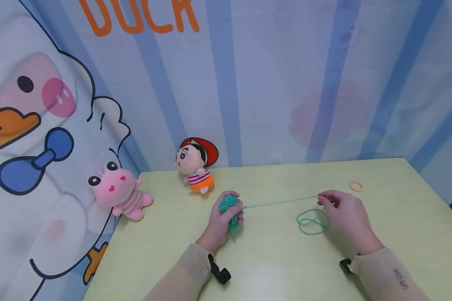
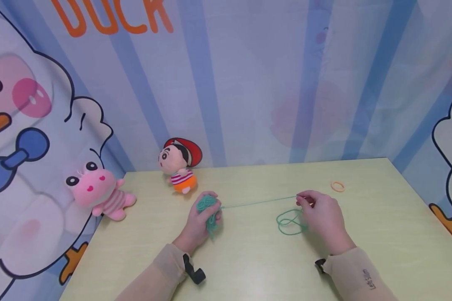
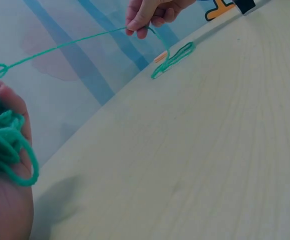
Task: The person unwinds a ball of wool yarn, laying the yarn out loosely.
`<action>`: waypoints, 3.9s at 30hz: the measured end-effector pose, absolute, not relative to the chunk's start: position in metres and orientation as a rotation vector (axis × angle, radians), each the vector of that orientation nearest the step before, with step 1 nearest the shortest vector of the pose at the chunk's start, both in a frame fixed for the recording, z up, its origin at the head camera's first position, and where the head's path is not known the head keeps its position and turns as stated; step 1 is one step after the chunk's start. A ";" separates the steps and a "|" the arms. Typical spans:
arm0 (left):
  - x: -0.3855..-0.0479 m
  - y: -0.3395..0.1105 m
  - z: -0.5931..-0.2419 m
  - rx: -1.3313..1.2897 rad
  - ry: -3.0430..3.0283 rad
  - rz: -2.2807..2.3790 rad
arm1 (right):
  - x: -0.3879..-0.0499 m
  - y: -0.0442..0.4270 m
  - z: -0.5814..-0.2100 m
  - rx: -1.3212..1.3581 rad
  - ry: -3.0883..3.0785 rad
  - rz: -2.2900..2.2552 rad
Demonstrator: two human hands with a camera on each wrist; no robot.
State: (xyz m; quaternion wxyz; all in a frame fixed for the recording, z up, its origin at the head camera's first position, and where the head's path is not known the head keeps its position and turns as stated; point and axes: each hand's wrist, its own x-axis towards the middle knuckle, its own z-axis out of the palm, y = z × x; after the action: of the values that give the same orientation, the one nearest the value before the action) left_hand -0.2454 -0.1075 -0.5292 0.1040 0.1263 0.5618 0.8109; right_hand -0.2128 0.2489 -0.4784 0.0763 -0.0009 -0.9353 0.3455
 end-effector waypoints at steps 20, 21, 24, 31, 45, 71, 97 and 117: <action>-0.246 -0.109 -0.529 0.378 1.719 2.389 | -0.208 0.204 -0.478 0.356 -2.867 0.957; -0.246 -0.109 -0.528 0.380 1.714 2.389 | -0.206 0.192 -0.478 0.433 -2.844 1.021; -0.246 -0.109 -0.528 0.385 1.700 2.388 | -0.204 0.161 -0.480 0.622 -2.843 1.222; -0.246 -0.108 -0.529 0.399 1.679 2.375 | -0.207 0.114 -0.485 0.688 -2.868 1.322; -0.247 -0.104 -0.530 0.390 1.727 2.376 | -0.207 0.162 -0.479 0.767 -2.921 1.240; -0.246 -0.108 -0.529 0.324 1.728 2.429 | -0.221 0.260 -0.481 0.449 -3.046 0.971; -0.244 -0.109 -0.529 0.324 1.805 2.368 | -0.211 0.192 -0.478 0.445 -2.840 1.142; -0.247 -0.103 -0.530 0.310 1.857 2.341 | -0.214 0.125 -0.481 0.508 -2.928 1.325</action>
State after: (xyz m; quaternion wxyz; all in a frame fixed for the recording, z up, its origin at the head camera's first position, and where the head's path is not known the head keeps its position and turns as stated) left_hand -0.2467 -0.1028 -0.5297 0.0687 0.1028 0.6165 0.7775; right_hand -0.2140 0.1250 -0.4812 -0.0560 0.1560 -0.8985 0.4066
